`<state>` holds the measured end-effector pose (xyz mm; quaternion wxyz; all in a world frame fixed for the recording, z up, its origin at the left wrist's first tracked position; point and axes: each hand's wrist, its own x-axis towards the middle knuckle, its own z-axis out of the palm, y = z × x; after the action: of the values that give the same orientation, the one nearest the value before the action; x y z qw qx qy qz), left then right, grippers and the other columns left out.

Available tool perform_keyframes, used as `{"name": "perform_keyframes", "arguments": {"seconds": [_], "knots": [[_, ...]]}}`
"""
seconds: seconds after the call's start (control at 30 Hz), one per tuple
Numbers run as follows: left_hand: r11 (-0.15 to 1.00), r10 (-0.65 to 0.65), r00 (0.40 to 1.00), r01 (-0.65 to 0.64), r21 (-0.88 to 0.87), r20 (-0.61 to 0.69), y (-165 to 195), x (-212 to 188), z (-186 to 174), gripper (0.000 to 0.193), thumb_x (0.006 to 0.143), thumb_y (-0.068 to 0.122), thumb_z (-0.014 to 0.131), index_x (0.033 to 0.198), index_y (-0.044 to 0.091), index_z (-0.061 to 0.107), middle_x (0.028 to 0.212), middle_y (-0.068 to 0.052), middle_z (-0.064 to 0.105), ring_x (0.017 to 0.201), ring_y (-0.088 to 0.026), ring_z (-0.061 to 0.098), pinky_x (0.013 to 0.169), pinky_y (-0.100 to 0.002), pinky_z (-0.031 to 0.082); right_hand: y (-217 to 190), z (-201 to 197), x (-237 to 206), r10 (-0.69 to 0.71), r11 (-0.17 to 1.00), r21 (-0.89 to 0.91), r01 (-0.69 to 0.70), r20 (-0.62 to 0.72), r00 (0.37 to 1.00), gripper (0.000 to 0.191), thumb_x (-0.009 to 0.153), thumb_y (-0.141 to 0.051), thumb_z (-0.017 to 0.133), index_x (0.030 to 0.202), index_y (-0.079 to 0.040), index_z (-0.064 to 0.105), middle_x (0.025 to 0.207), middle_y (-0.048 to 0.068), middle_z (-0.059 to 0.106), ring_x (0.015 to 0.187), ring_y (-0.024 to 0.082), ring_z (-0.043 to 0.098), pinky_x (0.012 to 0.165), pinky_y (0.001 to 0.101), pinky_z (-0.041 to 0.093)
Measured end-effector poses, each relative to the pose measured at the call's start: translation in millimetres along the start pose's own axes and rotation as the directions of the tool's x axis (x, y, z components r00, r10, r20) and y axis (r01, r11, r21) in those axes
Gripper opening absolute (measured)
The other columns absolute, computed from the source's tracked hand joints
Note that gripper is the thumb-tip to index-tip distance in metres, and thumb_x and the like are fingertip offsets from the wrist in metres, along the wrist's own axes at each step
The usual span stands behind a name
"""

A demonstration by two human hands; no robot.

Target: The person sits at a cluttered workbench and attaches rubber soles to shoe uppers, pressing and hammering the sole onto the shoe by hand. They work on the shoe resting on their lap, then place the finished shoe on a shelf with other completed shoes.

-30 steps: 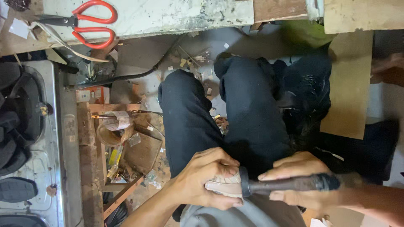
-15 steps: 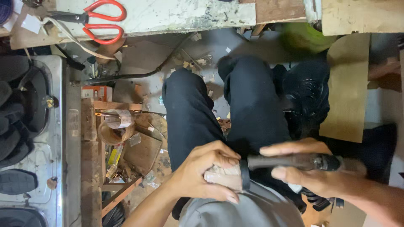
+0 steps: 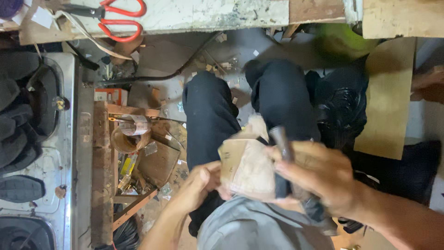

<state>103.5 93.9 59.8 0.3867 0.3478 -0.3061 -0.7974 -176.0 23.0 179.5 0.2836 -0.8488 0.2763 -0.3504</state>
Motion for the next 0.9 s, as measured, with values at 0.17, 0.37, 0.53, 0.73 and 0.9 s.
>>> {"name": "perform_keyframes", "arguments": {"seconds": [0.17, 0.37, 0.53, 0.73, 0.9], "knots": [[0.708, -0.254, 0.967, 0.175, -0.684, -0.015, -57.0, 42.5, 19.8, 0.062, 0.097, 0.047, 0.060, 0.138, 0.001, 0.054, 0.125, -0.015, 0.069, 0.114, -0.028, 0.068, 0.101, -0.044, 0.055, 7.8, 29.8, -30.5, 0.097, 0.995, -0.010, -0.097, 0.128, 0.987, 0.049, 0.085, -0.023, 0.078, 0.126, -0.006, 0.059, 0.112, 0.017, 0.072, 0.098, 0.033, 0.071, 0.085, 0.0385, 0.056], [0.750, -0.295, 0.927, 0.076, -0.657, -0.230, -87.4, 92.2, 28.6, 0.061, 0.090, 0.033, 0.073, 0.140, 0.003, 0.052, 0.120, -0.012, 0.070, 0.108, -0.025, 0.069, 0.093, -0.045, 0.058, 39.7, 21.6, -109.7, 0.944, 0.167, 0.436, -0.884, 0.188, 0.271, 0.049, 0.089, -0.015, 0.069, 0.137, -0.006, 0.065, 0.068, 0.008, 0.069, 0.054, 0.013, 0.061, 0.048, 0.0299, 0.053], [0.816, -0.307, 0.911, 0.102, -0.570, -0.277, -97.4, 96.8, 23.1, 0.059, 0.086, 0.020, 0.074, 0.138, 0.004, 0.052, 0.118, -0.010, 0.069, 0.106, -0.023, 0.070, 0.090, -0.041, 0.058, 56.5, 44.1, -128.4, 0.956, 0.096, 0.351, -0.931, 0.228, 0.184, 0.040, 0.084, -0.013, 0.075, 0.123, -0.003, 0.075, 0.057, 0.002, 0.062, 0.048, 0.006, 0.050, 0.043, 0.0252, 0.040], [0.881, -0.248, 0.942, 0.122, -0.456, -0.226, -107.3, 111.9, 6.7, 0.057, 0.089, 0.010, 0.073, 0.140, -0.007, 0.052, 0.118, -0.013, 0.066, 0.106, -0.021, 0.066, 0.092, -0.037, 0.055, 91.4, 40.7, -112.7, 0.891, 0.018, 0.072, -0.997, 0.452, 0.049, 0.038, 0.083, -0.017, 0.074, 0.120, -0.010, 0.080, 0.050, 0.000, 0.067, 0.039, 0.007, 0.053, 0.037, 0.0273, 0.041], [0.891, -0.232, 0.944, 0.110, -0.440, -0.233, -100.7, 113.8, 6.8, 0.060, 0.087, 0.011, 0.071, 0.142, -0.002, 0.051, 0.122, -0.010, 0.066, 0.110, -0.018, 0.066, 0.097, -0.035, 0.054, 122.0, 34.4, -121.3, 0.832, -0.158, 0.455, -0.876, 0.540, 0.130, 0.036, 0.082, -0.012, 0.077, 0.117, 0.001, 0.078, 0.052, 0.004, 0.062, 0.042, 0.009, 0.053, 0.038, 0.0273, 0.041]]}}
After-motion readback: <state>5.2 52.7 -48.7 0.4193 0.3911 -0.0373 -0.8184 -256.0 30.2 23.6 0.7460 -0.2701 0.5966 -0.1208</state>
